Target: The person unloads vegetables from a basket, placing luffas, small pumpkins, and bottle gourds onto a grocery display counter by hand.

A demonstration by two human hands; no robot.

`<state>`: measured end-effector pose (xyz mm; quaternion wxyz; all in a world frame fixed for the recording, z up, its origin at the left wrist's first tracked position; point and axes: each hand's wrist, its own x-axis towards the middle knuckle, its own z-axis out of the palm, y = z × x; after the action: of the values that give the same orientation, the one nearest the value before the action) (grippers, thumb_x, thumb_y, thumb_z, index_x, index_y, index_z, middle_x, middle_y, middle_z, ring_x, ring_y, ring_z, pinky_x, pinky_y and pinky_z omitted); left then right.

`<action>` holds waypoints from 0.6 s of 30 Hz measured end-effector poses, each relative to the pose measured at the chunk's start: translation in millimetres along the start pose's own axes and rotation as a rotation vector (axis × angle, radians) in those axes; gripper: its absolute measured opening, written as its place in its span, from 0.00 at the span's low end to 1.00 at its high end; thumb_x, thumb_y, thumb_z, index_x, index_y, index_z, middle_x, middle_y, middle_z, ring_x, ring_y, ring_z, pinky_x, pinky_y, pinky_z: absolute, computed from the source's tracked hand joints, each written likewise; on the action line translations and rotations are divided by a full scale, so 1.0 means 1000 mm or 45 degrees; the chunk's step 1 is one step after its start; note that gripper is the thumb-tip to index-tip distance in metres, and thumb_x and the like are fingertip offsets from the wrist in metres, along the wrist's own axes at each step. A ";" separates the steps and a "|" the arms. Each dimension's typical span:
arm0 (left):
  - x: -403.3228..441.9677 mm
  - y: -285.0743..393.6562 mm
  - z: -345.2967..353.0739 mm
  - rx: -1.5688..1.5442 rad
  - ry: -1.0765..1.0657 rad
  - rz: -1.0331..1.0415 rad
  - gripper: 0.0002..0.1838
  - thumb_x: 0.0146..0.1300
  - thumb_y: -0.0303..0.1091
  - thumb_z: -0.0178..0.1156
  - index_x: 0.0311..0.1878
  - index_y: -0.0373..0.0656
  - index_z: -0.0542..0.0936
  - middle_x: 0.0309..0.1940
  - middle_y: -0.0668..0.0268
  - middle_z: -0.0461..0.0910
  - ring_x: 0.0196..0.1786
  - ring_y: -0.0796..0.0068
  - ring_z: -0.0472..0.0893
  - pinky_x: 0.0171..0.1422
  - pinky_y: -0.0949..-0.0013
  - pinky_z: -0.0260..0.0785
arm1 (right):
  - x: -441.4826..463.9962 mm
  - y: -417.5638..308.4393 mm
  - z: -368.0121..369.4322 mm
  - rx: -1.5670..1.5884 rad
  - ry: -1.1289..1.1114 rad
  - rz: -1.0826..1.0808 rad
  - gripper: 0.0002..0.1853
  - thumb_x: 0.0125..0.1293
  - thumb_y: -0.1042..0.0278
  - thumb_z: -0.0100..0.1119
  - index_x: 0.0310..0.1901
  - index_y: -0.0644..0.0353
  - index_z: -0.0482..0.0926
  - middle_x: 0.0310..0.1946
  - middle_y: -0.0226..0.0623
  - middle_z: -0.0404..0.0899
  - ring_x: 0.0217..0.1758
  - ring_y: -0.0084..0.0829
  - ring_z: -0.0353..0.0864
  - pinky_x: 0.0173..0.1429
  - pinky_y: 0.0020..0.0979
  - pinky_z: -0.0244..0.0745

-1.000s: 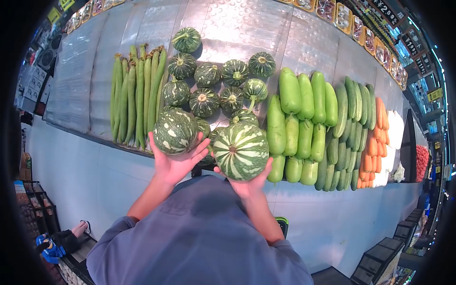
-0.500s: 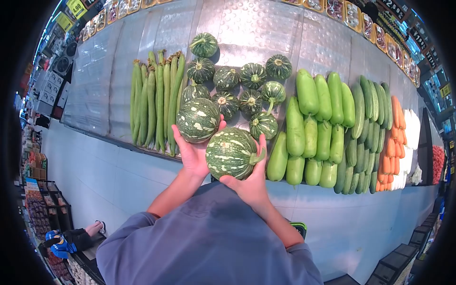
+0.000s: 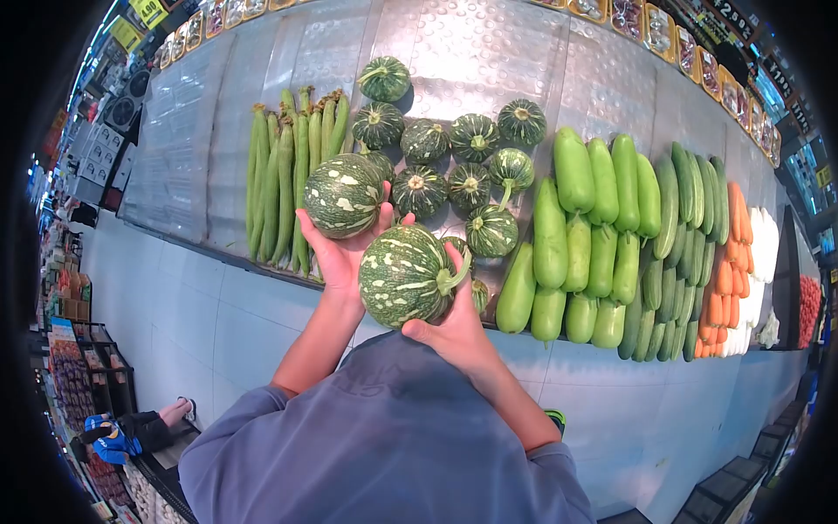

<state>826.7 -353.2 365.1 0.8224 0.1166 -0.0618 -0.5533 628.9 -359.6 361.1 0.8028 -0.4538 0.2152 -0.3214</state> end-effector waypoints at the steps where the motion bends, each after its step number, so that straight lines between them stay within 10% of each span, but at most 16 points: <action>1: 0.001 0.001 -0.003 0.000 0.001 0.006 0.53 0.66 0.81 0.50 0.80 0.45 0.61 0.68 0.45 0.74 0.51 0.55 0.88 0.68 0.34 0.76 | -0.001 -0.005 0.002 -0.001 -0.006 0.002 0.71 0.54 0.65 0.86 0.84 0.55 0.33 0.81 0.43 0.48 0.83 0.38 0.55 0.83 0.44 0.61; 10: -0.001 0.004 -0.009 -0.250 0.034 -0.175 0.55 0.65 0.80 0.53 0.80 0.44 0.59 0.68 0.45 0.73 0.48 0.55 0.88 0.63 0.40 0.81 | 0.015 -0.008 -0.022 -0.138 -0.331 0.105 0.76 0.47 0.80 0.86 0.85 0.48 0.32 0.83 0.40 0.46 0.85 0.36 0.53 0.83 0.44 0.62; 18: -0.013 -0.010 -0.014 0.158 0.239 0.091 0.51 0.64 0.84 0.47 0.65 0.42 0.77 0.43 0.48 0.87 0.50 0.44 0.87 0.57 0.43 0.84 | 0.012 0.004 -0.012 0.033 -0.071 0.056 0.71 0.47 0.64 0.90 0.83 0.60 0.42 0.78 0.40 0.56 0.81 0.33 0.58 0.82 0.39 0.60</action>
<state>816.5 -343.3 349.7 0.8350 0.2162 -0.0227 -0.5054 630.8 -373.3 351.5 0.8212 -0.4473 0.1985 -0.2934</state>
